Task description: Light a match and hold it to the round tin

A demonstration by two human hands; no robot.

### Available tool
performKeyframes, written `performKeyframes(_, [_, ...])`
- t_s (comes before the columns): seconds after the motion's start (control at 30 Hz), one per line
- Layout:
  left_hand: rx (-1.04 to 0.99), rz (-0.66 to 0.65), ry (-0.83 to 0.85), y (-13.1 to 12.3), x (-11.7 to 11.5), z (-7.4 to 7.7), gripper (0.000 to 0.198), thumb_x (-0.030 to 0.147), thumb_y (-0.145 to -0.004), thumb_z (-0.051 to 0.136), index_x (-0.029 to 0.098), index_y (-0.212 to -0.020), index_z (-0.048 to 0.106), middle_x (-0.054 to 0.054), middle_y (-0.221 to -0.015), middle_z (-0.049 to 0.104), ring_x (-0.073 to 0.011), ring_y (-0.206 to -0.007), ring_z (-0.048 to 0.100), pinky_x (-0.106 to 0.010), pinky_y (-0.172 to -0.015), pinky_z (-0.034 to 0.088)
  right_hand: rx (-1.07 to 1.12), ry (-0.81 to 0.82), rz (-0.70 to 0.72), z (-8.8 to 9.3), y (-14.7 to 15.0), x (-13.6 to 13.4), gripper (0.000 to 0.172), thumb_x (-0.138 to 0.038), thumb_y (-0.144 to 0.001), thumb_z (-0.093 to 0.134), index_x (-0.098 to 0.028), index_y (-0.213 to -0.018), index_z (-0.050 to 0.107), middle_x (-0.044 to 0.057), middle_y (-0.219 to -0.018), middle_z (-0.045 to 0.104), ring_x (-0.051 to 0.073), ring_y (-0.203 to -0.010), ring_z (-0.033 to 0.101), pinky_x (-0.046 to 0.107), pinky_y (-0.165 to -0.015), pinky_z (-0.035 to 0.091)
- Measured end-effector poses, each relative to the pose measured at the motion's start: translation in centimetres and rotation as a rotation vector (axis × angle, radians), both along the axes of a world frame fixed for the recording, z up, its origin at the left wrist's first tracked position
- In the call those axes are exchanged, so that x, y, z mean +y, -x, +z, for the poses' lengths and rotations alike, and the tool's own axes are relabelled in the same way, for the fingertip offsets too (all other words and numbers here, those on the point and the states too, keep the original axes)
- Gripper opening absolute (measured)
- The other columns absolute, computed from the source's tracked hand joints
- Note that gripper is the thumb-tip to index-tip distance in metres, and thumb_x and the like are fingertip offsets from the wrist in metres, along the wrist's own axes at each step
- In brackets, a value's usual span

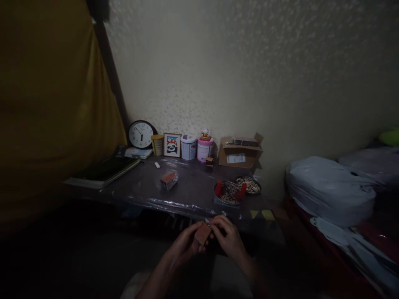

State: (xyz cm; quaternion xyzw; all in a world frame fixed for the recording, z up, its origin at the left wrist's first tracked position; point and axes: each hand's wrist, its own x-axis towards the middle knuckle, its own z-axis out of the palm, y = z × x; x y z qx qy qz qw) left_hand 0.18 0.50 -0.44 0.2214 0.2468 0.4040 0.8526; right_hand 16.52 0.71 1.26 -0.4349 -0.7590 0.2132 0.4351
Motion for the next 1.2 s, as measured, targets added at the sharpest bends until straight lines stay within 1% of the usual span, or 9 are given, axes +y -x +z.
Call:
performKeyframes(0.17, [0.112, 0.024, -0.046, -0.2, 0.3, -0.9, 0.026, 0.032, -0.077, 0.054, 0.009, -0.084, 0.064, -0.006, -0.065, 0.067, -0.0104, -0.046, 0.056, -0.02, -0.043, 0.037, -0.143, 0.07, 0.018, -0.4, 0.0, -0.2, 0.014, -0.02, -0.085, 0.049, -0.021, -0.08, 0.062, 0.001, -0.082, 0.058, 0.013, -0.077, 0.059, 0.022, -0.07, 0.045])
performKeyframes(0.3, [0.203, 0.048, -0.07, -0.4, 0.4, -1.4, 0.031, 0.035, -0.076, 0.052, 0.01, -0.089, 0.064, -0.005, -0.06, 0.066, -0.0098, -0.043, 0.053, -0.019, -0.039, 0.032, -0.277, 0.091, 0.016, -0.4, -0.2, -0.2, 0.015, -0.018, -0.084, 0.049, -0.021, -0.081, 0.062, 0.0, -0.08, 0.057, 0.013, -0.074, 0.058, 0.022, -0.067, 0.043])
performKeyframes(0.43, [0.316, 0.042, -0.133, -0.5, 0.3, -1.1, 0.038, 0.039, -0.075, 0.048, 0.009, -0.091, 0.065, -0.005, -0.057, 0.066, -0.0101, -0.041, 0.05, -0.019, -0.039, 0.03, -0.349, 0.112, 0.032, -0.2, -0.5, -0.3, 0.015, -0.019, -0.085, 0.048, -0.022, -0.079, 0.062, 0.0, -0.082, 0.058, 0.013, -0.076, 0.059, 0.021, -0.068, 0.043])
performKeyframes(0.6, [0.401, 0.016, -0.154, -0.6, 0.1, -0.8, 0.034, 0.036, -0.076, 0.045, 0.011, -0.086, 0.066, -0.005, -0.056, 0.066, -0.0089, -0.04, 0.049, -0.018, -0.038, 0.027, -0.389, 0.133, 0.052, -0.2, -0.6, -0.4, 0.017, -0.021, -0.086, 0.046, -0.022, -0.076, 0.06, 0.0, -0.082, 0.059, 0.013, -0.076, 0.059, 0.021, -0.068, 0.042])
performKeyframes(0.73, [0.398, 0.023, -0.143, -0.7, 0.2, -1.1, 0.035, 0.039, -0.075, 0.048, 0.011, -0.084, 0.066, -0.005, -0.056, 0.066, -0.0084, -0.037, 0.047, -0.018, -0.037, 0.028, -0.419, 0.123, 0.062, -0.6, -0.7, -0.3, 0.02, -0.02, -0.086, 0.046, -0.022, -0.074, 0.06, 0.0, -0.084, 0.06, 0.013, -0.078, 0.059, 0.021, -0.069, 0.042])
performKeyframes(0.87, [0.345, 0.02, -0.125, -0.8, 0.4, -1.4, 0.037, 0.041, -0.073, 0.05, 0.01, -0.083, 0.066, -0.005, -0.055, 0.065, -0.0079, -0.035, 0.045, -0.019, -0.036, 0.028, -0.44, 0.123, 0.068, -0.7, -0.8, -0.3, 0.019, -0.021, -0.087, 0.046, -0.023, -0.078, 0.062, 0.0, -0.083, 0.061, 0.014, -0.078, 0.06, 0.023, -0.07, 0.042])
performKeyframes(0.97, [0.316, 0.025, -0.096, -0.9, 0.4, -1.5, 0.035, 0.038, -0.075, 0.048, 0.011, -0.088, 0.066, -0.006, -0.058, 0.067, -0.0099, -0.04, 0.05, -0.018, -0.037, 0.029, -0.458, 0.136, 0.07, -0.6, -0.8, -0.4, 0.019, -0.021, -0.087, 0.045, -0.023, -0.079, 0.062, 0.0, -0.083, 0.062, 0.016, -0.079, 0.06, 0.024, -0.071, 0.042])
performKeyframes(1.07, [0.313, 0.05, -0.042, -0.8, 0.3, -1.5, 0.033, 0.034, -0.073, 0.052, 0.012, -0.092, 0.066, -0.005, -0.059, 0.066, -0.0107, -0.043, 0.051, -0.018, -0.037, 0.028, -0.448, 0.148, 0.084, -0.6, -0.9, -0.5, 0.019, -0.02, -0.086, 0.046, -0.024, -0.076, 0.062, 0.0, -0.082, 0.061, 0.016, -0.079, 0.06, 0.024, -0.07, 0.042])
performKeyframes(1.2, [0.364, 0.058, -0.019, -0.9, 0.1, -1.5, 0.029, 0.036, -0.073, 0.054, 0.011, -0.081, 0.067, -0.004, -0.052, 0.062, -0.0089, -0.036, 0.046, -0.019, -0.036, 0.026, -0.447, 0.157, 0.091, -0.8, -0.8, -0.5, 0.016, -0.017, -0.083, 0.048, -0.025, -0.076, 0.061, -0.001, -0.08, 0.061, 0.015, -0.079, 0.059, 0.022, -0.068, 0.041])
